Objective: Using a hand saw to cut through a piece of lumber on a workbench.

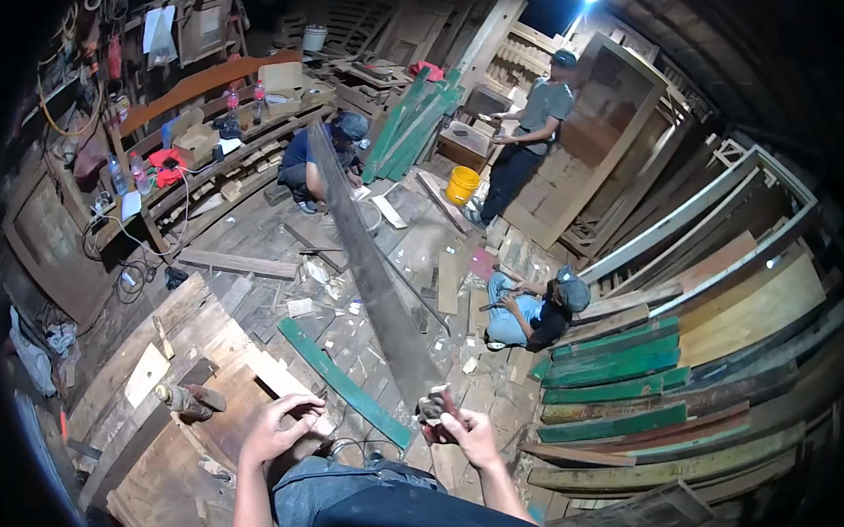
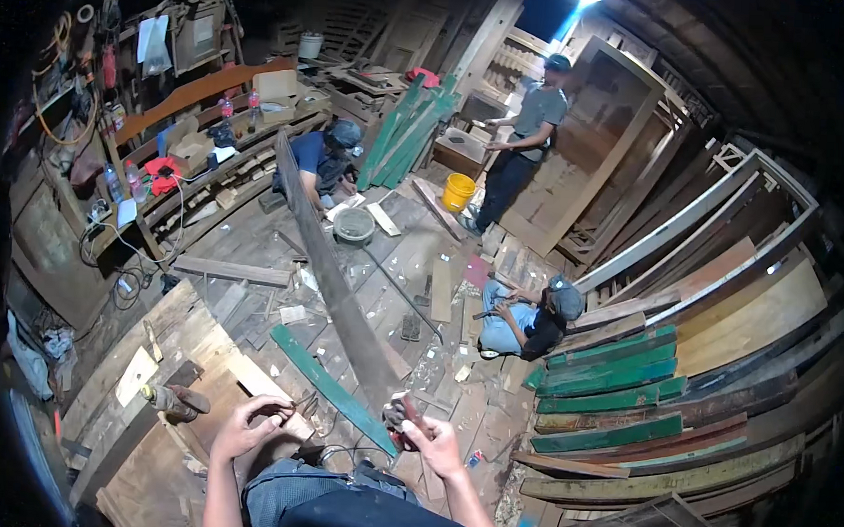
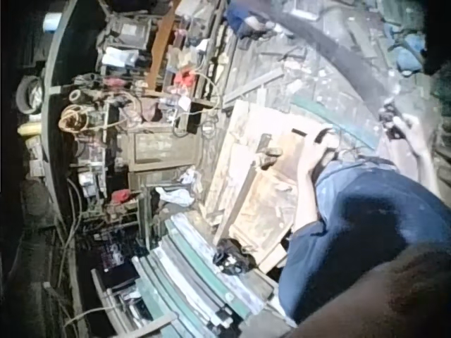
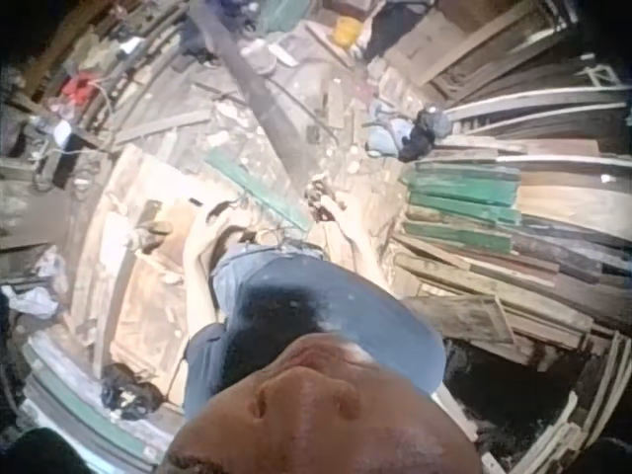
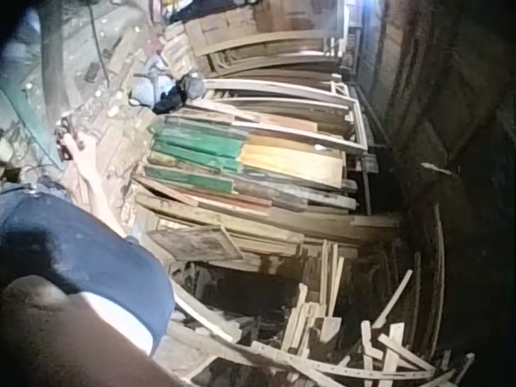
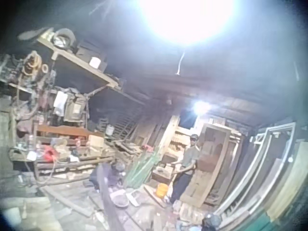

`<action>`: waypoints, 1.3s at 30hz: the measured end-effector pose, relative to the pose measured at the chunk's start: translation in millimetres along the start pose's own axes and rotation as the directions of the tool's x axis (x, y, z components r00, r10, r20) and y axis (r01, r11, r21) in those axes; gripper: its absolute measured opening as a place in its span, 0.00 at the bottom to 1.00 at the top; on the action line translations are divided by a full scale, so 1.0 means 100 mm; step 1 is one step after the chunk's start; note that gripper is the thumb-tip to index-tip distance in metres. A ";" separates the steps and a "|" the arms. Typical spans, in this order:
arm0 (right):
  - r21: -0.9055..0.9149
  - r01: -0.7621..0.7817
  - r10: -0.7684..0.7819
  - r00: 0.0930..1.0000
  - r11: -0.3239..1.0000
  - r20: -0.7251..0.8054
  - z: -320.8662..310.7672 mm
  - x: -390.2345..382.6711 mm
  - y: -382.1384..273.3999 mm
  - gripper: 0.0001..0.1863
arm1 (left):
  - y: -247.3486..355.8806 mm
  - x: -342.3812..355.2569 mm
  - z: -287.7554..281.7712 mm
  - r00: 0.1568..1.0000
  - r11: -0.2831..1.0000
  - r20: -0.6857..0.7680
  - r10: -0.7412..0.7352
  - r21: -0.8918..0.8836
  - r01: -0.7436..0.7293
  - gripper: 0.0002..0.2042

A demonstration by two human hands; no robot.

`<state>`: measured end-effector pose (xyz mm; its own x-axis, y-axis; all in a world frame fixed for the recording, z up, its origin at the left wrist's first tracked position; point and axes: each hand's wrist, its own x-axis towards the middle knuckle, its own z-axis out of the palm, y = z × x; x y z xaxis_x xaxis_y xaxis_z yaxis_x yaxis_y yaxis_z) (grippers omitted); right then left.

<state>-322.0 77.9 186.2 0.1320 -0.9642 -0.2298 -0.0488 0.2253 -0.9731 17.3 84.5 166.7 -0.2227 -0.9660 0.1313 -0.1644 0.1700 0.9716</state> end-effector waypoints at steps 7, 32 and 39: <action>-0.133 0.025 -0.033 0.998 0.991 -0.058 0.33 0.14 0.26 0.19 | -0.06 -0.43 -0.16 0.980 0.989 -0.148 -0.130 -0.083 0.119 0.11; 0.492 0.562 -0.235 0.782 0.664 -0.577 0.23 0.13 0.47 0.39 | -0.04 -0.52 -0.26 0.980 0.972 -0.110 -0.165 -0.184 0.143 0.12; 0.471 0.743 -0.632 0.661 0.475 -0.405 0.25 0.05 -0.35 0.43 | -0.12 -0.61 -0.25 0.979 0.979 -0.144 -0.146 -0.162 0.122 0.11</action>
<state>-294.8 68.5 219.1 -0.2834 -0.8360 0.4698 0.5409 -0.5439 -0.6415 57.2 136.6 151.8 -0.0555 -0.9983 0.0153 -0.0329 0.0171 0.9993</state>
